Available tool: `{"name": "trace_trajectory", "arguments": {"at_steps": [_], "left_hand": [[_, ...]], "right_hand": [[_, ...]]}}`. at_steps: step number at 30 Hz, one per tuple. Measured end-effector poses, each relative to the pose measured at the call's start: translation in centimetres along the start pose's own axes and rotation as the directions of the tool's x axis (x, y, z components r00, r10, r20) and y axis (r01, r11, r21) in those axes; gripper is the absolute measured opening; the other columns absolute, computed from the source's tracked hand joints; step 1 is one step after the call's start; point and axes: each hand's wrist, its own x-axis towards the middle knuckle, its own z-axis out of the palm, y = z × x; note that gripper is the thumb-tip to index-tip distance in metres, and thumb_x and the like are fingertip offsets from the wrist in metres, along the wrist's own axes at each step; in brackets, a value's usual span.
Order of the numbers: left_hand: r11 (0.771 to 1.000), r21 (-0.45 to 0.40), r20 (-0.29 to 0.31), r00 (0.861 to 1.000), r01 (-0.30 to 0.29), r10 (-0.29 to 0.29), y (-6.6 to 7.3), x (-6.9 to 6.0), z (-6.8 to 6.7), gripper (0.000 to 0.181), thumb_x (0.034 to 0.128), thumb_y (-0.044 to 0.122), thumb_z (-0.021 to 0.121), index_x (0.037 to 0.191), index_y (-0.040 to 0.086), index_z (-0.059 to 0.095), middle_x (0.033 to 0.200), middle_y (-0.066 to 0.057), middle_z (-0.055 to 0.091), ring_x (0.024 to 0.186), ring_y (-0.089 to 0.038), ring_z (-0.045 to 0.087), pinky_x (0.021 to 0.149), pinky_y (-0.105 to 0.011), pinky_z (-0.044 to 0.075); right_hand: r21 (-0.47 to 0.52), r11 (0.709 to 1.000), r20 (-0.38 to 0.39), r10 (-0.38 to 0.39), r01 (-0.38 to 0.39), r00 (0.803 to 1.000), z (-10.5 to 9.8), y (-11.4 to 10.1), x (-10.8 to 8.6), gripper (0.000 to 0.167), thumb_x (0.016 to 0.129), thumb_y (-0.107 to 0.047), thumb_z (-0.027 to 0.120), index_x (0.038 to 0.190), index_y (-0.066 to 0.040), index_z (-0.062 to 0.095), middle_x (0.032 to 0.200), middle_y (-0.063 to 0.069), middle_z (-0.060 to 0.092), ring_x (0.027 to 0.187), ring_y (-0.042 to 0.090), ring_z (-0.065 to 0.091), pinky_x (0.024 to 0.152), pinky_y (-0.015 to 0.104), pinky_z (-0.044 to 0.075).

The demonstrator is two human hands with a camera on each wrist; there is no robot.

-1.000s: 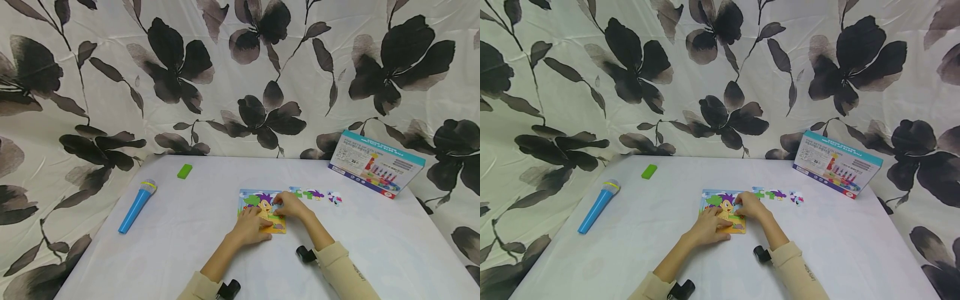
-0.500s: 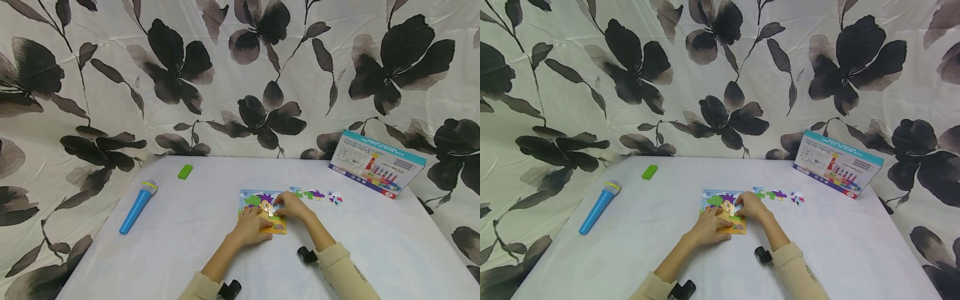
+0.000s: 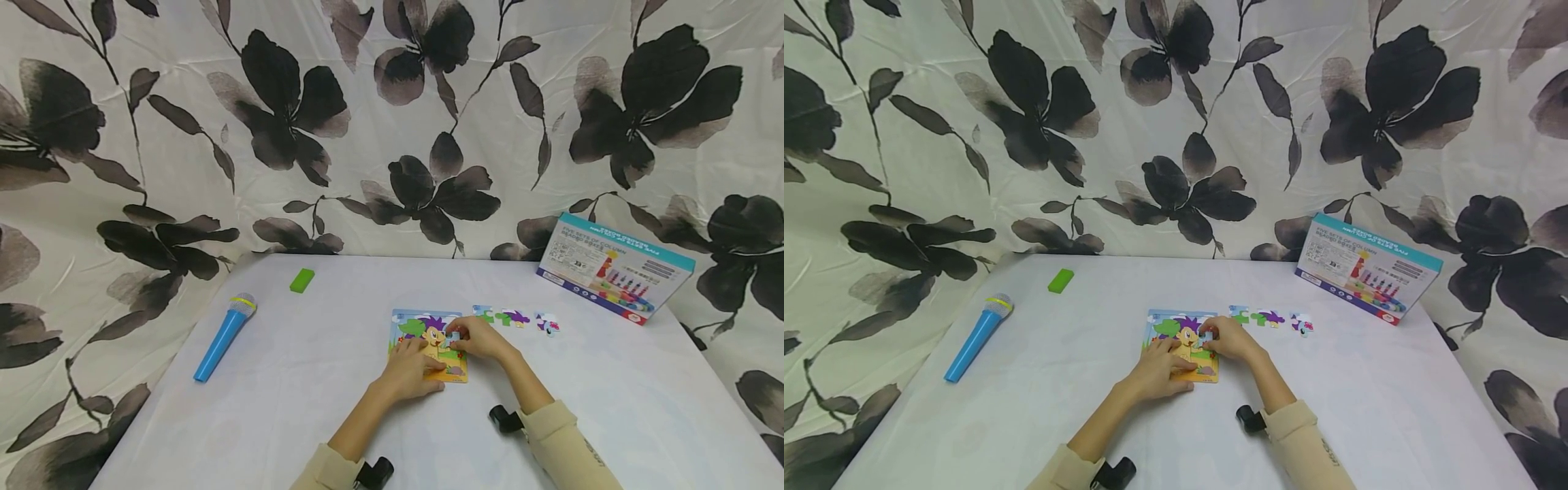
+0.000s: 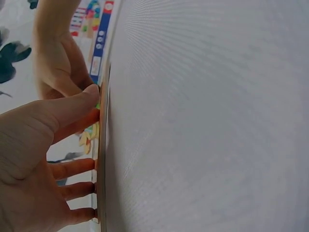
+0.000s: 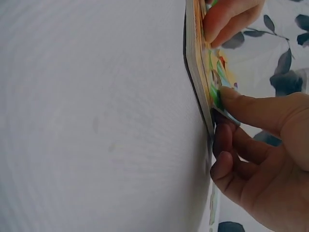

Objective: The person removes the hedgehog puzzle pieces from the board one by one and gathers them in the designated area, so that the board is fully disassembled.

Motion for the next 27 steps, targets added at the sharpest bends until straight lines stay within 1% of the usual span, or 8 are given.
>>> {"name": "trace_trajectory", "arguments": {"at_steps": [3,6,7,12,16,20,22,27], "left_hand": [[1.000,0.006,0.003,1.000,-0.001,0.001,-0.03,0.03,0.05,0.035,0.0817,0.044,0.069,0.112,0.027,0.071,0.136,-0.014,0.047,0.127,-0.032,0.038,0.103,-0.055,0.031],[1.000,0.007,0.003,1.000,-0.003,0.003,-0.03,0.05,0.09,0.035,0.0816,0.044,0.069,0.112,0.027,0.071,0.135,-0.014,0.047,0.127,-0.032,0.039,0.103,-0.054,0.032],[1.000,0.008,0.002,1.000,-0.003,0.003,-0.04,0.06,0.10,0.035,0.0816,0.044,0.069,0.112,0.027,0.071,0.135,-0.014,0.048,0.127,-0.032,0.039,0.103,-0.054,0.032],[1.000,0.003,-0.004,1.000,-0.001,0.001,-0.09,0.08,0.15,0.035,0.0810,0.044,0.069,0.111,0.027,0.071,0.134,-0.012,0.048,0.125,-0.029,0.040,0.100,-0.054,0.034],[1.000,0.006,-0.005,1.000,-0.004,0.004,-0.09,0.10,0.15,0.034,0.0809,0.044,0.069,0.111,0.028,0.071,0.133,-0.012,0.049,0.125,-0.028,0.040,0.099,-0.054,0.035],[1.000,0.011,-0.003,1.000,-0.008,0.008,-0.08,0.12,0.13,0.034,0.0811,0.044,0.069,0.111,0.028,0.072,0.133,-0.012,0.049,0.125,-0.028,0.040,0.099,-0.055,0.035],[1.000,0.010,-0.002,1.000,-0.008,0.008,-0.07,0.11,0.11,0.034,0.0812,0.044,0.069,0.111,0.028,0.072,0.133,-0.012,0.049,0.124,-0.028,0.040,0.099,-0.055,0.035],[1.000,0.008,0.000,1.000,-0.006,0.006,-0.05,0.12,0.09,0.033,0.0817,0.044,0.069,0.110,0.028,0.072,0.134,-0.012,0.049,0.125,-0.029,0.040,0.099,-0.055,0.035]], "right_hand": [[0.019,1.000,-0.008,-0.006,0.006,1.000,-0.04,0.09,-0.10,0.019,0.085,-0.006,0.066,0.104,0.000,0.066,0.081,0.003,0.058,0.069,0.013,0.045,0.062,0.026,0.040],[0.043,0.999,-0.027,-0.008,0.009,1.000,-0.02,0.30,-0.17,0.015,0.085,-0.005,0.066,0.100,-0.002,0.067,0.089,0.005,0.062,0.073,0.013,0.047,0.066,0.027,0.042],[0.048,0.999,-0.033,-0.013,0.015,0.999,0.00,0.40,-0.18,0.014,0.085,-0.005,0.066,0.099,-0.002,0.067,0.089,0.005,0.062,0.073,0.013,0.047,0.067,0.027,0.042],[0.078,0.996,-0.040,-0.050,0.053,0.998,0.03,0.63,-0.14,0.009,0.085,-0.002,0.066,0.094,0.000,0.065,0.081,0.005,0.059,0.068,0.012,0.048,0.063,0.026,0.043],[0.093,0.994,-0.034,-0.061,0.064,0.998,-0.01,0.60,-0.19,0.007,0.084,-0.001,0.066,0.090,0.000,0.064,0.084,0.007,0.063,0.067,0.011,0.050,0.064,0.025,0.045],[0.106,0.992,-0.029,-0.059,0.062,0.998,-0.14,0.53,-0.28,0.005,0.084,-0.001,0.066,0.088,-0.001,0.064,0.089,0.009,0.065,0.071,0.012,0.052,0.067,0.026,0.046],[0.123,0.991,-0.035,-0.045,0.049,0.998,-0.22,0.50,-0.32,0.008,0.084,-0.002,0.066,0.091,-0.001,0.064,0.089,0.008,0.065,0.073,0.013,0.053,0.067,0.027,0.046],[0.165,0.986,-0.060,-0.029,0.039,0.998,-0.44,0.58,-0.34,0.024,0.083,-0.002,0.068,0.106,0.004,0.062,0.085,0.009,0.063,0.073,0.014,0.056,0.065,0.027,0.047]]}}
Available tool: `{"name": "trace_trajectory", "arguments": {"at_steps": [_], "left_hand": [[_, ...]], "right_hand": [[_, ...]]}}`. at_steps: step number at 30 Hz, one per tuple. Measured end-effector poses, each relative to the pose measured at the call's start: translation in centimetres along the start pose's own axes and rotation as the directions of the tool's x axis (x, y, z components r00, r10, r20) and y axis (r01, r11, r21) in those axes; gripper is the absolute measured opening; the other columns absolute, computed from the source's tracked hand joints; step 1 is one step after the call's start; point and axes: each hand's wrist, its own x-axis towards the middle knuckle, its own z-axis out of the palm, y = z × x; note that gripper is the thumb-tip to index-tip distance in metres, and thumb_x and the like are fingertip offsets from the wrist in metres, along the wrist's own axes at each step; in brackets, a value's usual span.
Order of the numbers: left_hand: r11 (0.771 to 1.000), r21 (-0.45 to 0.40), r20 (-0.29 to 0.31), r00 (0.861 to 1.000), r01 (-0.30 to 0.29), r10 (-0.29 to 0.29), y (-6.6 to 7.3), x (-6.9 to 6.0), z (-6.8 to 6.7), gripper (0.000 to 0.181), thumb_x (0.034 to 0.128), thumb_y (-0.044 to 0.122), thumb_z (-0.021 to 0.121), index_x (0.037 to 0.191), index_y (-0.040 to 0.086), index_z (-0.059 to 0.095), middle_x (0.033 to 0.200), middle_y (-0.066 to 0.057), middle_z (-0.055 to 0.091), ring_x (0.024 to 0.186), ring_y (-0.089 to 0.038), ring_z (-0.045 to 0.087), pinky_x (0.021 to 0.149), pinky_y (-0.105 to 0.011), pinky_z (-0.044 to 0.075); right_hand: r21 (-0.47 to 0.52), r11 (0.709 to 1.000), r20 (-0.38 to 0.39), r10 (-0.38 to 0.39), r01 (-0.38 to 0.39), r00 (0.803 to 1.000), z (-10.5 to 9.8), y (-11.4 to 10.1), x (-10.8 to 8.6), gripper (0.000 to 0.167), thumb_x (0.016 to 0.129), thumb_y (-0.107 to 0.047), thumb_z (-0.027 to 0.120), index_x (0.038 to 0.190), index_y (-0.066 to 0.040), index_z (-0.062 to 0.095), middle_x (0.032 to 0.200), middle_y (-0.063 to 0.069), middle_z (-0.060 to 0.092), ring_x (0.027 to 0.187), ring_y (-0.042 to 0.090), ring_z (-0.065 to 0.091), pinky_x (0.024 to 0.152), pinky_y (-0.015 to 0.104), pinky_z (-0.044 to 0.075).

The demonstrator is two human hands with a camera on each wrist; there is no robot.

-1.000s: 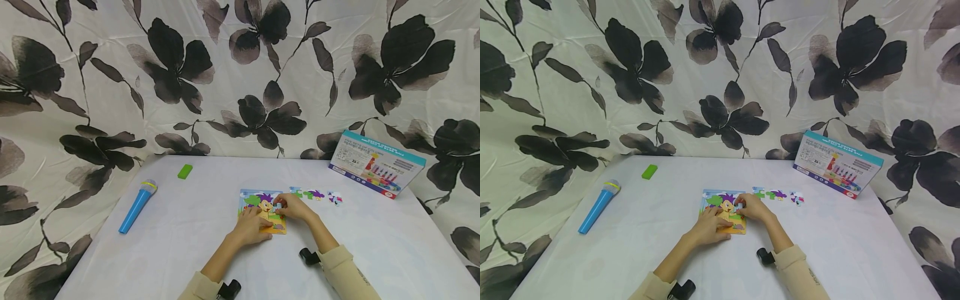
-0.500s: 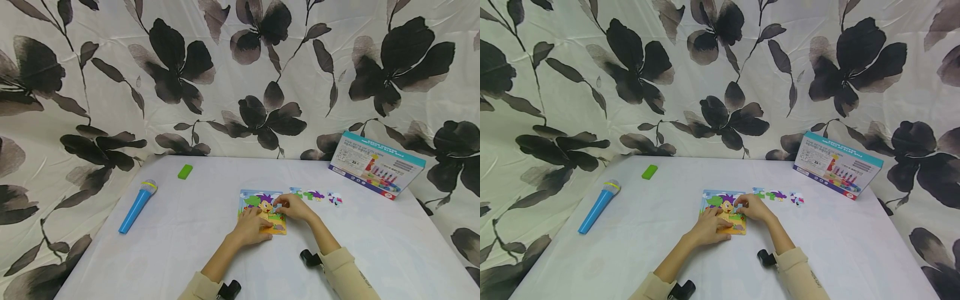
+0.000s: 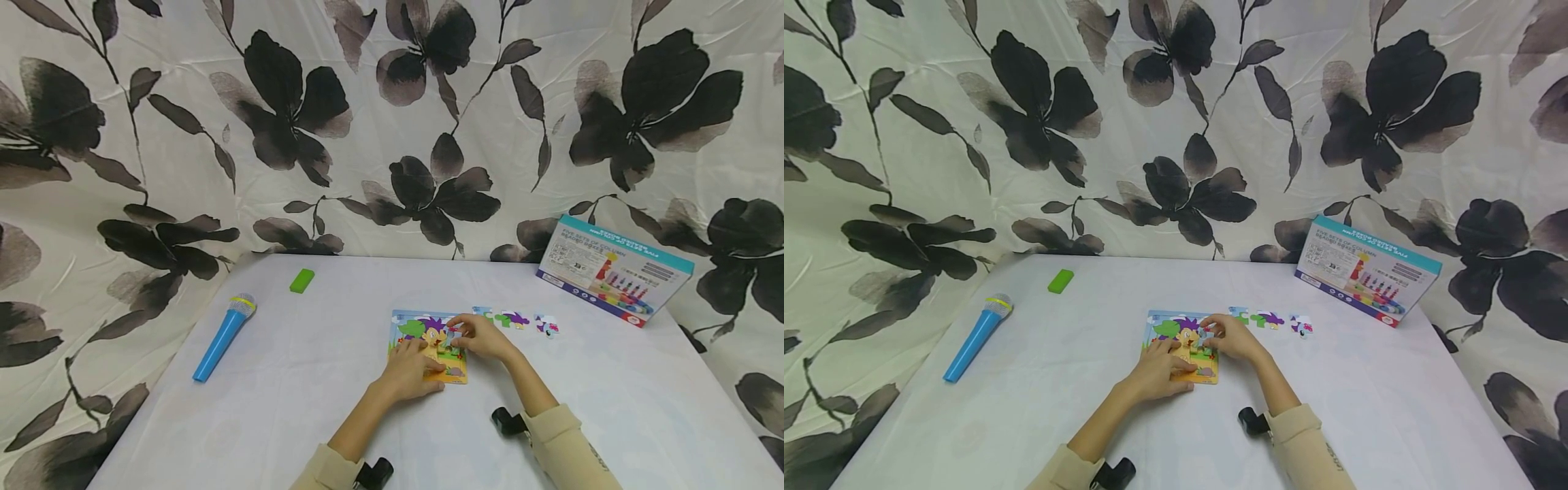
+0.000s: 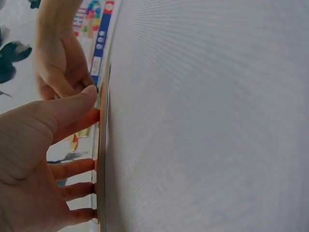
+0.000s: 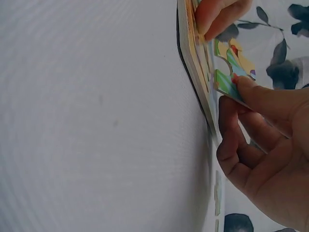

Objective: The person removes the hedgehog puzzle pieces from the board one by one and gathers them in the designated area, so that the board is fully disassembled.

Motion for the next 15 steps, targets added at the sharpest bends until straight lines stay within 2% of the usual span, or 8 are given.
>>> {"name": "trace_trajectory", "arguments": {"at_steps": [9,15], "left_hand": [[1.000,0.005,0.002,1.000,-0.001,0.001,0.0,0.0,0.0,0.033,0.0819,0.044,0.069,0.110,0.028,0.072,0.133,-0.013,0.049,0.124,-0.029,0.040,0.099,-0.055,0.035],[1.000,-0.003,0.004,1.000,0.008,-0.008,0.0,0.0,0.0,0.033,0.0819,0.044,0.069,0.111,0.027,0.072,0.134,-0.013,0.048,0.125,-0.029,0.040,0.100,-0.055,0.034]], "right_hand": [[-0.010,1.000,-0.028,0.009,-0.010,1.000,-0.4,0.0,-0.4,0.023,0.084,-0.006,0.067,0.106,0.001,0.064,0.093,0.011,0.064,0.080,0.018,0.059,0.072,0.033,0.049],[-0.002,0.999,-0.056,0.038,-0.038,0.998,-1.5,0.8,-1.2,0.024,0.085,-0.008,0.068,0.107,0.001,0.065,0.088,0.008,0.061,0.080,0.018,0.057,0.072,0.032,0.048]]}}
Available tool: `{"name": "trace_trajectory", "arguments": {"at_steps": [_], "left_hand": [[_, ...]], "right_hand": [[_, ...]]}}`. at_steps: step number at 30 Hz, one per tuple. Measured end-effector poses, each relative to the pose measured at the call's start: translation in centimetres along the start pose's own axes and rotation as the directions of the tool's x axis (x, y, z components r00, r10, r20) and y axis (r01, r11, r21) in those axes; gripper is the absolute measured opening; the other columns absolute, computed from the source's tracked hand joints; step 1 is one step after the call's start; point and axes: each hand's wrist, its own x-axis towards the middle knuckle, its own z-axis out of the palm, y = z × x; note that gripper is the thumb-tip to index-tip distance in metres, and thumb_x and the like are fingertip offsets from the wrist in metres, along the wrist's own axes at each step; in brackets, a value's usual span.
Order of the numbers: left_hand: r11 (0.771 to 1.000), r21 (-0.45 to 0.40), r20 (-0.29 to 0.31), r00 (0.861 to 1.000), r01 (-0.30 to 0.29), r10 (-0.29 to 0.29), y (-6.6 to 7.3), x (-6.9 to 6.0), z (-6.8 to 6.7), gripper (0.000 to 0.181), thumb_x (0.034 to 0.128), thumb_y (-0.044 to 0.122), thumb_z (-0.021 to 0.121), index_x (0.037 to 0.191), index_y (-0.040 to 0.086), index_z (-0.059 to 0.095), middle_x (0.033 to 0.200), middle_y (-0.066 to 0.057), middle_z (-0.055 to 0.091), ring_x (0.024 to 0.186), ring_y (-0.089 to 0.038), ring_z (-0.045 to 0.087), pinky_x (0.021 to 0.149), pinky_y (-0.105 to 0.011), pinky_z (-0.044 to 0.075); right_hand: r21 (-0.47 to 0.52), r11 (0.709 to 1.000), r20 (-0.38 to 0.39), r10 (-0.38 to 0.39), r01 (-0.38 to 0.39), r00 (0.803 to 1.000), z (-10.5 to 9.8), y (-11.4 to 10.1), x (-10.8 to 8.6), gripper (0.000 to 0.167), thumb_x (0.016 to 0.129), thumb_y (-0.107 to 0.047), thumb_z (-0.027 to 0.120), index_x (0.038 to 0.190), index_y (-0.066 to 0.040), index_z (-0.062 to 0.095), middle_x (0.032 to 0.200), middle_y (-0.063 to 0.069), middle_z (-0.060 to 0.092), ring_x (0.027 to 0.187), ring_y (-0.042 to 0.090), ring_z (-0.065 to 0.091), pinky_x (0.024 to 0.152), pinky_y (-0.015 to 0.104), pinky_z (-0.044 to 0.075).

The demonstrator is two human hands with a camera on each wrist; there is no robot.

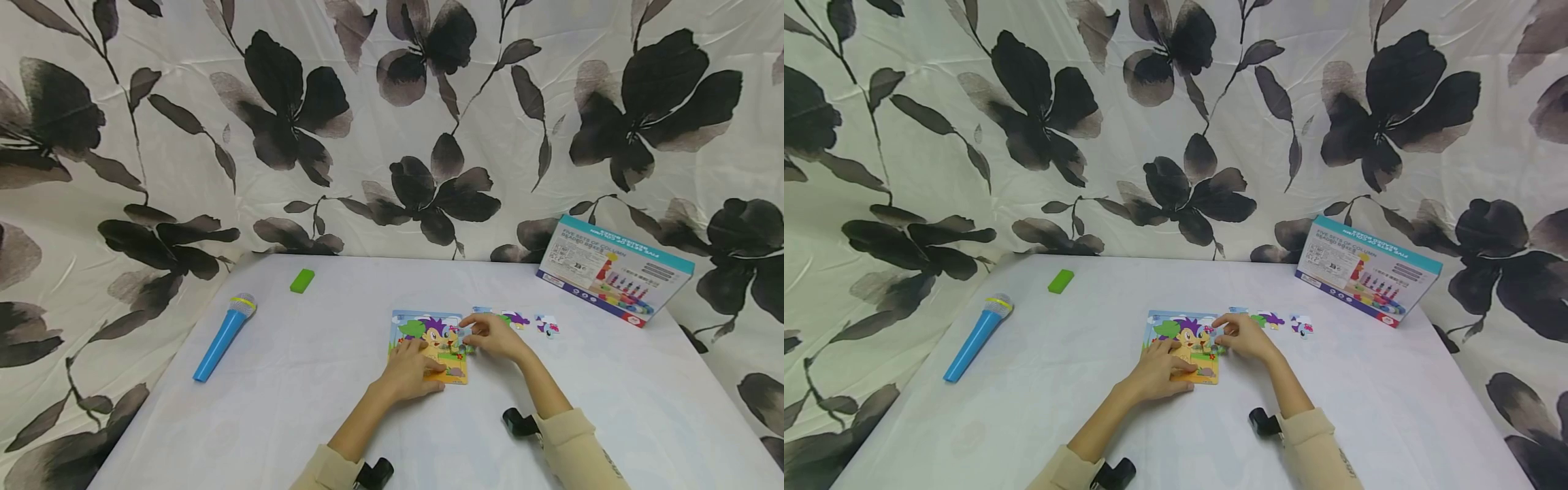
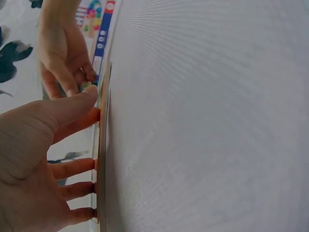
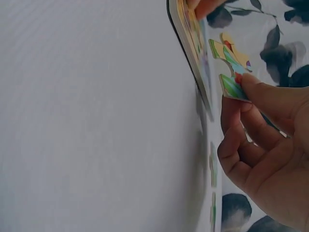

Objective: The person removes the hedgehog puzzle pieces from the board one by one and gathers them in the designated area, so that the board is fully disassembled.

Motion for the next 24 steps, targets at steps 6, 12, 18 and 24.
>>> {"name": "trace_trajectory", "arguments": {"at_steps": [6,12,18,24], "left_hand": [[1.000,-0.018,-0.007,1.000,0.004,-0.004,0.0,-0.1,0.1,0.033,0.0820,0.043,0.069,0.110,0.027,0.072,0.135,-0.013,0.047,0.126,-0.030,0.038,0.101,-0.055,0.032],[1.000,-0.025,-0.010,1.000,0.002,-0.003,0.1,-0.1,0.1,0.032,0.0818,0.042,0.069,0.110,0.027,0.072,0.135,-0.012,0.048,0.126,-0.029,0.038,0.102,-0.055,0.032],[1.000,-0.027,-0.007,1.000,0.000,0.000,0.1,-0.1,0.1,0.033,0.0820,0.042,0.069,0.110,0.026,0.072,0.135,-0.013,0.047,0.127,-0.030,0.038,0.102,-0.055,0.031],[1.000,-0.024,-0.009,1.000,0.000,0.000,0.0,-0.1,0.2,0.033,0.0818,0.043,0.069,0.111,0.026,0.072,0.135,-0.013,0.048,0.127,-0.030,0.038,0.102,-0.056,0.031]], "right_hand": [[0.039,0.999,-0.024,0.038,-0.037,0.999,-1.9,1.1,-1.6,0.028,0.085,-0.010,0.068,0.108,0.005,0.064,0.088,0.009,0.062,0.077,0.015,0.057,0.069,0.028,0.047],[0.064,0.992,-0.063,0.117,-0.113,0.991,-4.2,2.1,-4.2,0.031,0.085,-0.011,0.069,0.108,0.009,0.062,0.083,0.008,0.061,0.074,0.011,0.056,0.065,0.022,0.047],[0.053,0.977,-0.101,0.210,-0.206,0.972,-6.6,3.5,-7.0,0.037,0.087,-0.016,0.068,0.111,0.010,0.060,0.086,0.007,0.064,0.074,0.010,0.055,0.064,0.021,0.048],[0.027,0.966,-0.139,0.257,-0.255,0.956,-8.2,4.5,-9.2,0.041,0.086,-0.018,0.069,0.112,0.012,0.059,0.087,0.010,0.067,0.072,0.006,0.056,0.064,0.020,0.049]]}}
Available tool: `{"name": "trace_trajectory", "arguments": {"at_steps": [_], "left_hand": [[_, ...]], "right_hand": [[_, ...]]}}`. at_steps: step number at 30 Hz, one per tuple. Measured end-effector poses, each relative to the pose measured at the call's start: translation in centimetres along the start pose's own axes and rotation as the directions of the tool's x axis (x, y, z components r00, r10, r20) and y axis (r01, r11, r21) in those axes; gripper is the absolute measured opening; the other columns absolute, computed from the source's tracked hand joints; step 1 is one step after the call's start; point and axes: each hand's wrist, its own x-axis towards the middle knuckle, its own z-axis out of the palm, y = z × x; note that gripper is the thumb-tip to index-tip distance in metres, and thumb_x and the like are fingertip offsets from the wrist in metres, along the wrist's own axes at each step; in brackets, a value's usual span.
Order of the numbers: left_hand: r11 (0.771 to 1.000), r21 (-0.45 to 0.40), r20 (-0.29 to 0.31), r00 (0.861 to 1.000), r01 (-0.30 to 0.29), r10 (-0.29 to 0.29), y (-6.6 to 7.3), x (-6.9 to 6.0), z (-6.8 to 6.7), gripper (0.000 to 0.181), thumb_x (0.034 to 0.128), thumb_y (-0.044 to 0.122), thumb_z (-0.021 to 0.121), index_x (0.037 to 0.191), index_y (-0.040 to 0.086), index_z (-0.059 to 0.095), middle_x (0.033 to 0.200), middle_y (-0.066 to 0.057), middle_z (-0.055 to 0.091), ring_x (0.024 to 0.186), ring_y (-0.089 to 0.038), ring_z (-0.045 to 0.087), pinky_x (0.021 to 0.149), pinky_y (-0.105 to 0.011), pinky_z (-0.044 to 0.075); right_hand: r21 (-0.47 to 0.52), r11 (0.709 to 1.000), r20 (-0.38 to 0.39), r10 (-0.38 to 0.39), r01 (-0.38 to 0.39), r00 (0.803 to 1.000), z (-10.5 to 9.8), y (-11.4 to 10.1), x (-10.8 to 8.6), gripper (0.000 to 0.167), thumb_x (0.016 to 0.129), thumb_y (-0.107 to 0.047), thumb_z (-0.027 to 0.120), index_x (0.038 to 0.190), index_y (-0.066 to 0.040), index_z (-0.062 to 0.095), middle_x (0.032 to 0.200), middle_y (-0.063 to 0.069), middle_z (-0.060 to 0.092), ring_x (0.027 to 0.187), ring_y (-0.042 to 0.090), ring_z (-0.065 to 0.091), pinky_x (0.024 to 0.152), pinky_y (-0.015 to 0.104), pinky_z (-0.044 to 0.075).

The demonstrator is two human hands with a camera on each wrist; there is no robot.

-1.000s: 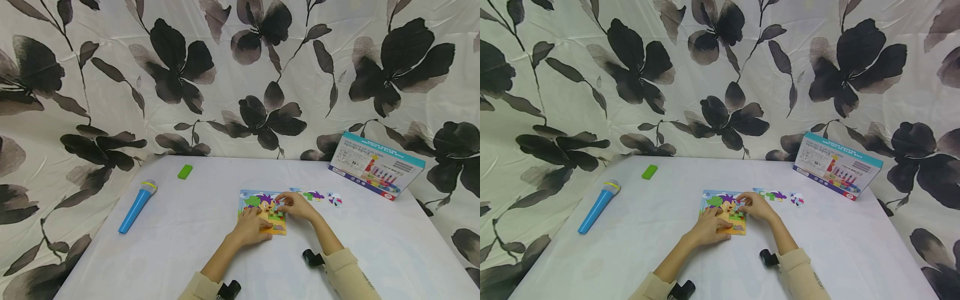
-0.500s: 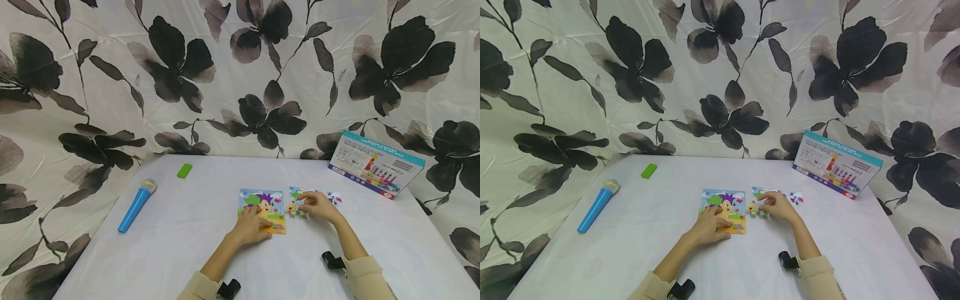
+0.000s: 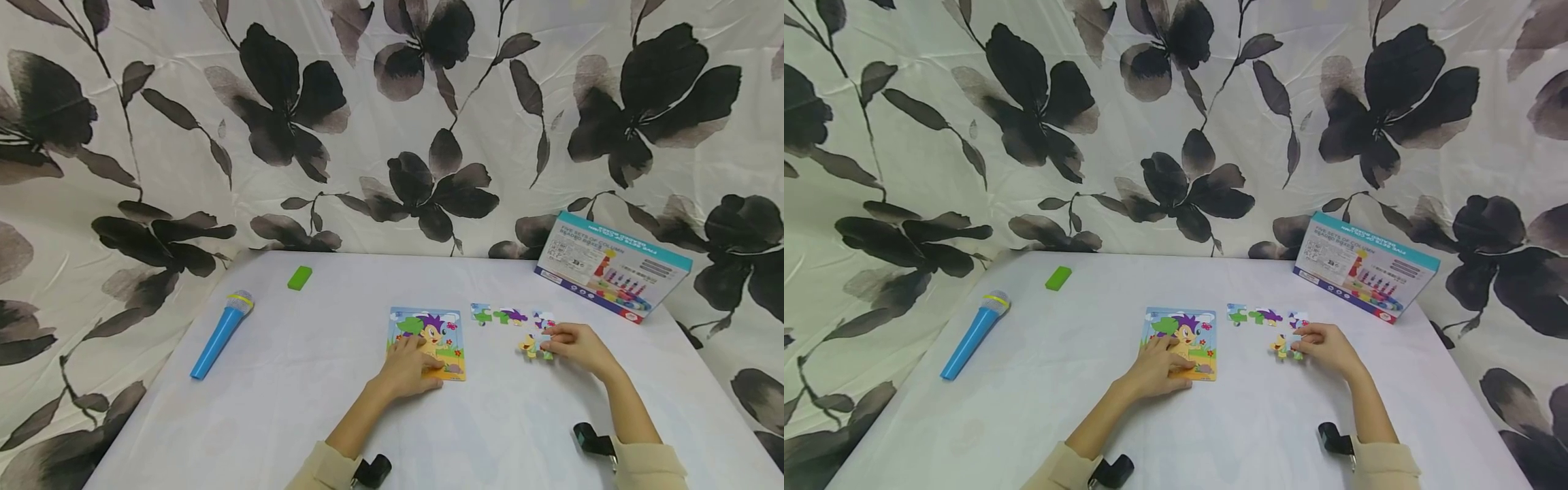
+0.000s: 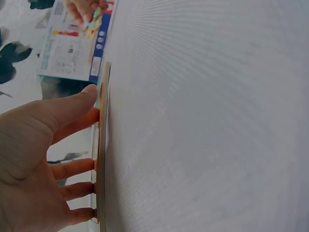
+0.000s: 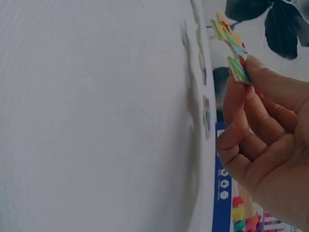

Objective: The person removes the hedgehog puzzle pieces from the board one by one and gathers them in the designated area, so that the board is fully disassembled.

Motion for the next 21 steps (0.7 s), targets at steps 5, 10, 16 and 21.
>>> {"name": "trace_trajectory", "arguments": {"at_steps": [5,10,16,21], "left_hand": [[1.000,-0.003,0.002,1.000,-0.001,0.001,-0.1,0.0,0.1,0.033,0.0818,0.043,0.069,0.111,0.026,0.072,0.135,-0.013,0.047,0.127,-0.030,0.038,0.102,-0.056,0.031],[1.000,-0.006,0.002,1.000,0.001,-0.001,-0.1,0.0,0.1,0.033,0.0816,0.042,0.069,0.111,0.026,0.072,0.135,-0.013,0.048,0.127,-0.030,0.038,0.103,-0.056,0.031],[1.000,-0.005,-0.001,1.000,0.000,0.000,-0.1,0.0,0.1,0.033,0.0817,0.042,0.069,0.111,0.026,0.072,0.135,-0.013,0.048,0.126,-0.031,0.039,0.102,-0.056,0.031],[1.000,-0.009,-0.008,1.000,-0.003,0.003,-0.1,0.0,0.1,0.033,0.0813,0.042,0.070,0.110,0.026,0.072,0.134,-0.013,0.048,0.125,-0.031,0.039,0.102,-0.056,0.032]], "right_hand": [[-0.015,0.999,-0.013,0.046,-0.046,0.999,-0.9,1.0,-0.8,0.042,0.087,-0.021,0.068,0.111,0.012,0.059,0.086,0.009,0.067,0.071,0.009,0.054,0.061,0.023,0.049],[-0.007,0.998,-0.008,0.057,-0.057,0.998,-1.6,1.7,-1.1,0.041,0.087,-0.018,0.068,0.110,0.014,0.057,0.086,0.012,0.069,0.069,0.010,0.056,0.059,0.026,0.049],[0.013,0.997,0.004,0.082,-0.082,0.997,-1.8,2.2,-0.8,0.043,0.088,-0.019,0.067,0.112,0.015,0.056,0.084,0.009,0.070,0.066,0.011,0.056,0.058,0.026,0.048],[0.040,0.993,0.023,0.106,-0.107,0.994,-1.6,2.4,-0.3,0.041,0.089,-0.017,0.066,0.112,0.015,0.055,0.080,0.005,0.068,0.064,0.012,0.054,0.057,0.024,0.048]]}}
